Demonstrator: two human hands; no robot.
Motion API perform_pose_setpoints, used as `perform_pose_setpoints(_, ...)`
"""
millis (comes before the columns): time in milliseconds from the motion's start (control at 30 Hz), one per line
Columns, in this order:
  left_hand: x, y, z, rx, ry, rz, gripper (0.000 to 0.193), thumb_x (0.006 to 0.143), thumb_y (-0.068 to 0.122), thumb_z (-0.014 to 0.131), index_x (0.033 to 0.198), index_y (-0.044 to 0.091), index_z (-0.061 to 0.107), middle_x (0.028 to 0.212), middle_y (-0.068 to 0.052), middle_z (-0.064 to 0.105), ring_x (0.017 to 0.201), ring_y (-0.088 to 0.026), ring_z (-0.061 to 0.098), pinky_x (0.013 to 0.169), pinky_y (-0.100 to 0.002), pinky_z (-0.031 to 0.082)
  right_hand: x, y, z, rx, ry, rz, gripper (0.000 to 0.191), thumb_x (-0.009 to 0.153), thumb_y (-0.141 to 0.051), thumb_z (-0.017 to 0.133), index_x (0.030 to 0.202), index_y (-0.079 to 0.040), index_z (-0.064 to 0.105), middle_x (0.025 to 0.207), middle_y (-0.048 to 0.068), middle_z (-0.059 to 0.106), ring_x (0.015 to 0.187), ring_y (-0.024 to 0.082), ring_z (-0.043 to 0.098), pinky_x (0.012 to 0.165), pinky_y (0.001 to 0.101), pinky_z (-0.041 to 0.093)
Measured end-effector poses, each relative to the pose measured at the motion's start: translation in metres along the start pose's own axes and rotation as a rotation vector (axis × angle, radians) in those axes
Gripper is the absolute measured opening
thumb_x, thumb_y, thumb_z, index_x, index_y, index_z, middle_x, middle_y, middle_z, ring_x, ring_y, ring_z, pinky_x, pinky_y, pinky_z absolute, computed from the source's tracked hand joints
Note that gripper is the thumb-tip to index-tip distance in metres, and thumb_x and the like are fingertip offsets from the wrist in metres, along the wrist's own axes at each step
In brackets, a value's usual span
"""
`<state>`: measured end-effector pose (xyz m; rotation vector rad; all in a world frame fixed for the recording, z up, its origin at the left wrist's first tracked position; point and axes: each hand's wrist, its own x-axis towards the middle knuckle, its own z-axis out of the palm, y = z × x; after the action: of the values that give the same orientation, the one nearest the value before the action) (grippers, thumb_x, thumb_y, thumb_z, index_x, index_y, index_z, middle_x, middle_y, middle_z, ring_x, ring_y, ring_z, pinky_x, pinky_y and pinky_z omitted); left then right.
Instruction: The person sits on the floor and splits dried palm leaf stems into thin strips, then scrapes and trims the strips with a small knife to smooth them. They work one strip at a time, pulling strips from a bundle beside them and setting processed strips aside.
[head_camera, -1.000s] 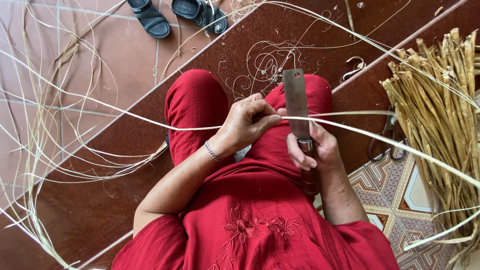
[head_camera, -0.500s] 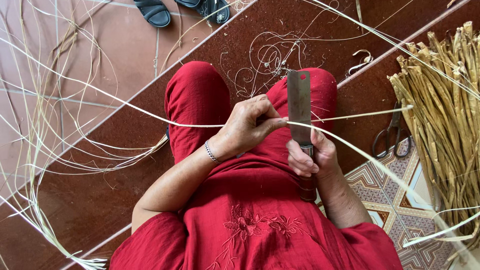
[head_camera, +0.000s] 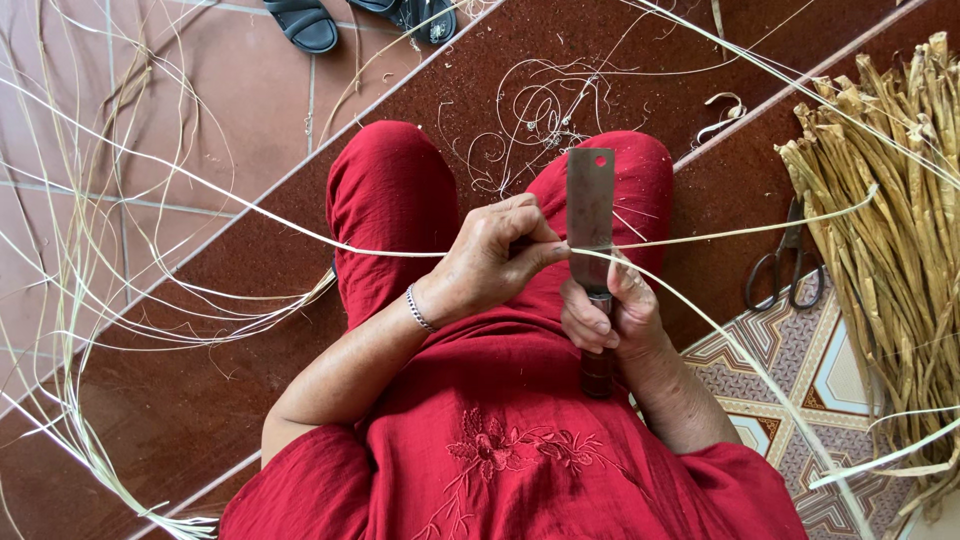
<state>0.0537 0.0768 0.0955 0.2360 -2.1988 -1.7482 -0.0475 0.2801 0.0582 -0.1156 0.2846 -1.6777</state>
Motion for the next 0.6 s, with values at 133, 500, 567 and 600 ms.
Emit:
perform_pose_setpoints(133, -0.002, 0.023, -0.010, 0.000, 0.001, 0.055, 0.018, 0.092, 0.008, 0.082, 0.091, 0.003, 0.065, 0.084, -0.007, 0.063, 0.073, -0.018, 0.064, 0.066, -0.032, 0.053, 0.003, -0.001, 0.014, -0.108, -0.065, -0.044, 0.049, 0.113, -0.035, 0.053, 0.149, -0.001, 0.049, 0.064, 0.006, 0.054, 0.040, 0.011, 0.041, 0.038, 0.0284, 0.039)
perform_pose_setpoints(500, -0.066, 0.116, -0.092, -0.075, -0.364, 0.124, 0.027, 0.099, 0.025, 0.067, 0.108, 0.000, 0.072, 0.072, -0.006, 0.060, 0.060, -0.022, 0.057, 0.053, -0.038, 0.039, -0.018, 0.002, 0.124, -0.400, -0.399, 0.152, 0.034, 0.121, -0.024, 0.049, 0.143, 0.001, 0.050, 0.093, 0.012, 0.066, 0.069, 0.011, 0.060, 0.063, 0.0282, 0.051)
perform_pose_setpoints(567, -0.076, 0.120, -0.095, -0.205, -0.329, 0.191, 0.028, 0.100, 0.021, 0.062, 0.105, -0.004, 0.073, 0.070, -0.006, 0.060, 0.057, -0.019, 0.056, 0.052, -0.037, 0.038, -0.014, -0.002, 0.140, -0.509, -0.532, 0.140, 0.032, 0.124, -0.024, 0.046, 0.145, 0.001, 0.048, 0.097, 0.009, 0.067, 0.075, 0.012, 0.062, 0.072, 0.0285, 0.053)
perform_pose_setpoints(600, -0.081, 0.121, -0.096, -0.272, -0.311, 0.223, 0.028, 0.100, 0.019, 0.060, 0.104, -0.006, 0.073, 0.069, -0.006, 0.059, 0.056, -0.017, 0.055, 0.052, -0.037, 0.038, -0.011, -0.003, 0.147, -0.529, -0.547, 0.149, 0.031, 0.124, -0.023, 0.045, 0.144, 0.001, 0.048, 0.099, 0.009, 0.067, 0.078, 0.012, 0.062, 0.074, 0.0277, 0.053)
